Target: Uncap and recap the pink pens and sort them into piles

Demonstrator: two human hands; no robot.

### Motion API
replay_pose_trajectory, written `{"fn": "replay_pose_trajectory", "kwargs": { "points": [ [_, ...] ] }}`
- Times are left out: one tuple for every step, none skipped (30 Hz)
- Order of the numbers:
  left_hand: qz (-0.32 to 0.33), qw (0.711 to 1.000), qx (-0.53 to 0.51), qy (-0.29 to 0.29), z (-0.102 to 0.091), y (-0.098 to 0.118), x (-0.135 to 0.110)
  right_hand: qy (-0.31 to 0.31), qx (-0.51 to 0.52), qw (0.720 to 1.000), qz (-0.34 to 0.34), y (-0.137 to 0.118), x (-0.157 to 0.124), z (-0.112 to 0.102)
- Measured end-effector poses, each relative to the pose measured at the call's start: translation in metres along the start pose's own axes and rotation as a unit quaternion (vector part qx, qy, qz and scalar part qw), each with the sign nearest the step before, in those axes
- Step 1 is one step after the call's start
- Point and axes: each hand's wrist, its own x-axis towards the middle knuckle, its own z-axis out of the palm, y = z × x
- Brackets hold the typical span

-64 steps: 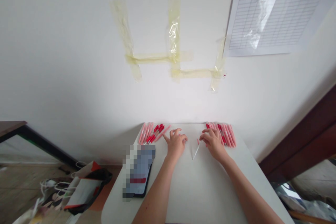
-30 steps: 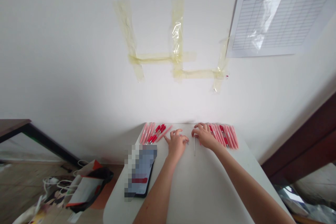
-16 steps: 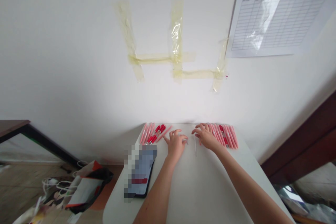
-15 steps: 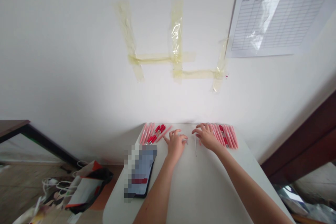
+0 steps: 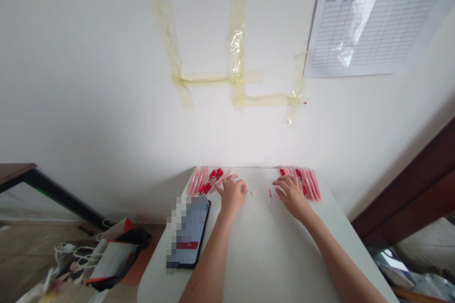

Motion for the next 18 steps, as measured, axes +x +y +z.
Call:
{"fn": "replay_pose_trajectory", "kwargs": {
  "points": [
    [-0.003, 1.0, 0.0, -0.001, -0.001, 0.0, 0.0, 0.012, -0.003, 1.0, -0.002, 0.001, -0.002, 0.0],
    [-0.005, 1.0, -0.001, -0.003, -0.001, -0.001, 0.0, 0.024, -0.006, 1.0, -0.002, 0.002, -0.004, 0.001],
    [-0.008, 1.0, -0.003, -0.007, -0.002, -0.001, 0.001, 0.034, -0.009, 0.999, -0.001, 0.003, -0.006, 0.001],
    [-0.01, 1.0, -0.005, -0.01, -0.002, -0.001, 0.001, 0.041, -0.01, 0.999, 0.002, 0.004, -0.007, 0.002],
    [-0.012, 1.0, -0.005, -0.014, -0.003, -0.001, 0.001, 0.045, -0.01, 0.999, 0.005, 0.006, -0.008, 0.002],
    [-0.014, 1.0, -0.005, -0.019, -0.003, -0.002, 0.001, 0.048, -0.009, 0.999, 0.008, 0.007, -0.009, 0.003],
    [-0.015, 1.0, -0.005, -0.025, -0.003, -0.002, 0.001, 0.05, -0.007, 0.999, 0.01, 0.009, -0.009, 0.003],
    [-0.015, 0.999, -0.006, -0.03, -0.003, -0.002, 0.001, 0.052, -0.005, 0.999, 0.012, 0.01, -0.009, 0.003],
    [-0.012, 0.999, -0.006, -0.034, -0.002, -0.002, 0.001, 0.054, -0.003, 0.998, 0.012, 0.011, -0.009, 0.003],
    [-0.007, 0.999, -0.006, -0.035, -0.002, -0.003, 0.001, 0.055, -0.001, 0.998, 0.012, 0.012, -0.009, 0.003],
    [0.0, 0.999, -0.006, -0.034, -0.001, -0.003, 0.001, 0.056, 0.001, 0.998, 0.011, 0.013, -0.009, 0.003],
    [0.007, 0.999, -0.006, -0.03, 0.0, -0.003, 0.001, 0.056, 0.001, 0.998, 0.01, 0.013, -0.009, 0.003],
    [0.013, 1.0, -0.006, -0.028, 0.0, -0.003, 0.001, 0.057, 0.001, 0.998, 0.008, 0.013, -0.009, 0.003],
    [0.017, 1.0, -0.006, -0.026, 0.001, -0.003, 0.0, 0.057, 0.0, 0.998, 0.006, 0.012, -0.008, 0.004],
    [0.018, 0.999, -0.005, -0.026, 0.001, -0.002, 0.0, 0.057, -0.001, 0.998, 0.004, 0.012, -0.008, 0.004],
    [0.018, 0.999, -0.005, -0.027, 0.001, -0.002, 0.0, 0.058, -0.001, 0.998, 0.002, 0.011, -0.008, 0.004],
    [0.017, 0.999, -0.004, -0.029, 0.001, -0.002, 0.0, 0.059, -0.002, 0.998, 0.0, 0.01, -0.008, 0.004],
    [0.016, 0.999, -0.003, -0.03, 0.001, -0.001, 0.0, 0.06, -0.002, 0.998, -0.002, 0.01, -0.008, 0.004]
  ]
}}
